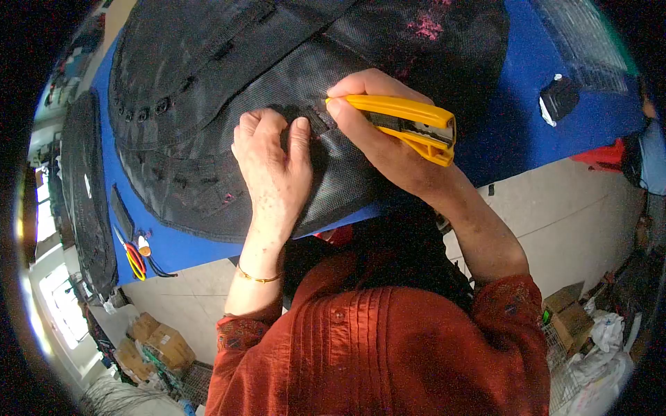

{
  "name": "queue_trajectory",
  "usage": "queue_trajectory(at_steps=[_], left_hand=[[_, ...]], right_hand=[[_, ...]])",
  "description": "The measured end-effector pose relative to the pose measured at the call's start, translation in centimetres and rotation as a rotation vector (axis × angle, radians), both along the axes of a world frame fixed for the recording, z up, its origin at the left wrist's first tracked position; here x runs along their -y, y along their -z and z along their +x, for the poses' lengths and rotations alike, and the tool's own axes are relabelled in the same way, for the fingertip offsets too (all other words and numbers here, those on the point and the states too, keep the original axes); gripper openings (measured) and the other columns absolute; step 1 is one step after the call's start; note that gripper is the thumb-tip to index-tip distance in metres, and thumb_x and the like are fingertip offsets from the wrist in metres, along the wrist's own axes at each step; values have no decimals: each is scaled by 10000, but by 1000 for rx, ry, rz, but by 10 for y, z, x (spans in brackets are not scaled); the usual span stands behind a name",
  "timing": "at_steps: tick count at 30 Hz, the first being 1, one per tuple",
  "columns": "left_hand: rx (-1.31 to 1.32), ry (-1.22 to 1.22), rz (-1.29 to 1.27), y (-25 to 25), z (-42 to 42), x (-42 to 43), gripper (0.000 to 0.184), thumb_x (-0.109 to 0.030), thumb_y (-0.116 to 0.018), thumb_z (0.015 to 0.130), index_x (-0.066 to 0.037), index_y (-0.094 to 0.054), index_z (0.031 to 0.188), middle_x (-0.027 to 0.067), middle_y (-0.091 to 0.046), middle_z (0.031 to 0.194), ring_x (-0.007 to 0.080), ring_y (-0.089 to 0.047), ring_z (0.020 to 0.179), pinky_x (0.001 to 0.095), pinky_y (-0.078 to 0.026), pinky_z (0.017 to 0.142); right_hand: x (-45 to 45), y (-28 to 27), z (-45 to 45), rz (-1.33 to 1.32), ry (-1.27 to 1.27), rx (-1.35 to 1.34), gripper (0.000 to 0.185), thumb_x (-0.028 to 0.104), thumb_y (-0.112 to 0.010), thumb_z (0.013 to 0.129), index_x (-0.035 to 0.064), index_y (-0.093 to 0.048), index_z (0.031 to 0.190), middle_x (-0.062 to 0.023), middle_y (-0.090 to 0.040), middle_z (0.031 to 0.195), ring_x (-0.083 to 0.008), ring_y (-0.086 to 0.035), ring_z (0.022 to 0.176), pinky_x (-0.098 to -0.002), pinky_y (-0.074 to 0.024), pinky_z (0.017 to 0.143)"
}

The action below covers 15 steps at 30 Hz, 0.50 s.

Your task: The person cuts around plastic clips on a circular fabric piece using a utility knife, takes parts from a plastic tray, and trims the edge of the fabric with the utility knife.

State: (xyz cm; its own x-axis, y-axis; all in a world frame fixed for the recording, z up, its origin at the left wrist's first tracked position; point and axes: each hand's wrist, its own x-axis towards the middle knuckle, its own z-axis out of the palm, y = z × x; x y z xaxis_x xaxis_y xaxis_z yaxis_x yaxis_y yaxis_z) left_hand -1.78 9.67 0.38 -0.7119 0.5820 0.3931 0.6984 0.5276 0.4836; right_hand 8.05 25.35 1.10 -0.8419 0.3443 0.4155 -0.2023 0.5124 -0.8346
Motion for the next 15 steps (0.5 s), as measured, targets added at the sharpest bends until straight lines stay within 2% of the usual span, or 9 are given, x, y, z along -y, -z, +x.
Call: queue_trajectory(at_steps=[2, 6, 8, 15], left_hand=[[3, 4, 2, 0, 1, 0, 165, -165, -709, 858, -18, -642, 891, 154, -610, 1012, 326, -544, 903, 439, -401, 809], [15, -5, -1, 0, 0, 0, 160, -161, -711, 858, -20, -648, 899, 153, -613, 1018, 326, -546, 911, 439, -404, 814], [9, -4, -3, 0, 1, 1, 160, -161, -712, 857, -20, -650, 902, 153, -614, 1019, 324, -546, 913, 439, -404, 816], [-3, -8, -3, 1, 0, 0, 160, -162, -718, 854, -24, -651, 900, 148, -614, 1016, 317, -545, 914, 435, -406, 818]], right_hand=[[1, 0, 0, -78, 5, -20, 110, 63, -662, 936, 90, -652, 1042, -62, -638, 1023, -228, -657, 924, -308, -532, 826], [1, 0, -2, -73, 13, -7, 112, 68, -674, 928, 91, -651, 1035, -62, -639, 1024, -226, -653, 924, -307, -531, 825], [0, 2, -2, 67, -7, -65, 104, 72, -680, 924, 88, -646, 1020, -63, -639, 1014, -225, -651, 927, -307, -530, 822], [-2, 0, -2, 27, -24, -17, 81, 63, -674, 919, 66, -627, 986, -66, -642, 993, -219, -655, 911, -305, -530, 803]])
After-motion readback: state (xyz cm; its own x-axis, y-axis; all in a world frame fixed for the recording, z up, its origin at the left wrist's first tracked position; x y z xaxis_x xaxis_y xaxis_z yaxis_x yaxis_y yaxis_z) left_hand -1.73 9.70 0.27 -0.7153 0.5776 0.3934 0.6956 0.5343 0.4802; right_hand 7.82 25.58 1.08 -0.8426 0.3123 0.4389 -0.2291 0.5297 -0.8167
